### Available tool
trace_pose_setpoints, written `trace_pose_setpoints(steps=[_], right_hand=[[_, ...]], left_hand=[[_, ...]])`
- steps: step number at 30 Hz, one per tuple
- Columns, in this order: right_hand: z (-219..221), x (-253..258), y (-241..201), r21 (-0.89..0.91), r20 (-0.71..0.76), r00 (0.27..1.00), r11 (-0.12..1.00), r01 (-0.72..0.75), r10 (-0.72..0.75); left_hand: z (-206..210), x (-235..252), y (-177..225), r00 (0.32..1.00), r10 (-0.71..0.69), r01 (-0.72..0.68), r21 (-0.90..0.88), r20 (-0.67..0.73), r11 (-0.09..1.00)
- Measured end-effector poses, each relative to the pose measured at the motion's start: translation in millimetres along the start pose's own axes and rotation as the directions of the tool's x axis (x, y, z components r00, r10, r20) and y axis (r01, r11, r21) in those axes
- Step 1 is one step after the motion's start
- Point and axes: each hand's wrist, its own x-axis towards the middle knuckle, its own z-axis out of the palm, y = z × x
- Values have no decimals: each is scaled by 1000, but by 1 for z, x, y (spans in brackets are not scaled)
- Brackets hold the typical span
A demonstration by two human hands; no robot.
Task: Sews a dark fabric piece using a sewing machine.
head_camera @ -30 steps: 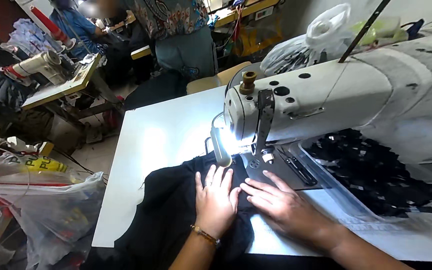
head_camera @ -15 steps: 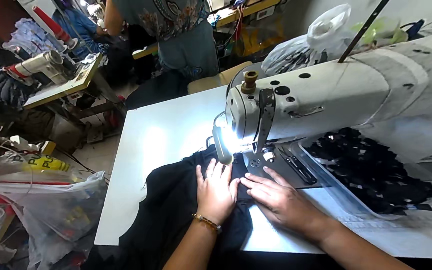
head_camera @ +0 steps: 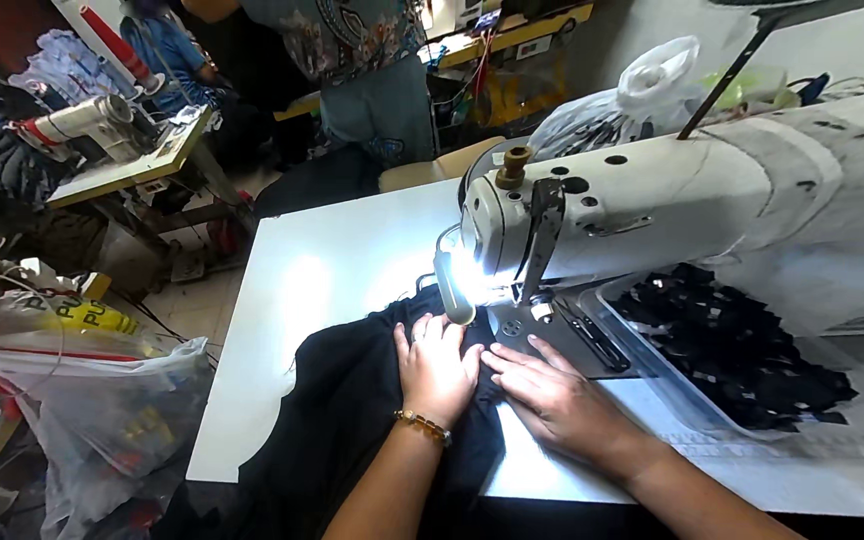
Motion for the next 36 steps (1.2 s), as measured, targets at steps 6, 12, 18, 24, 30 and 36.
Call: trace_pose_setpoints(steps=[6,12,18,24,30,36], right_hand=[[2,2,1,-5,-1,1000,1000,-23,23],[2,3,0,-3,8,1000,1000,-30,30],[4,2,1,-14,-4,999,999,-38,38],[7,-5,4,-23,-26,1000,1000,8,-9],[6,-10,3,-8,-43,998,999,52,-52],[7,-11,4,6,-49,998,999,43,-43]], left_hand=[[2,2,-2,1000,1,-1,-1,-23,1000],[2,3,-1,1000,-9,9,11,-20,1000],[4,4,-1,999,-31,31,40,-5,999],[6,0,-1,998,-55,55,30,18,998],[8,-8,-1,999,-44,43,39,14,998],[8,-9,0,1000,-22,23,30,-7,999]])
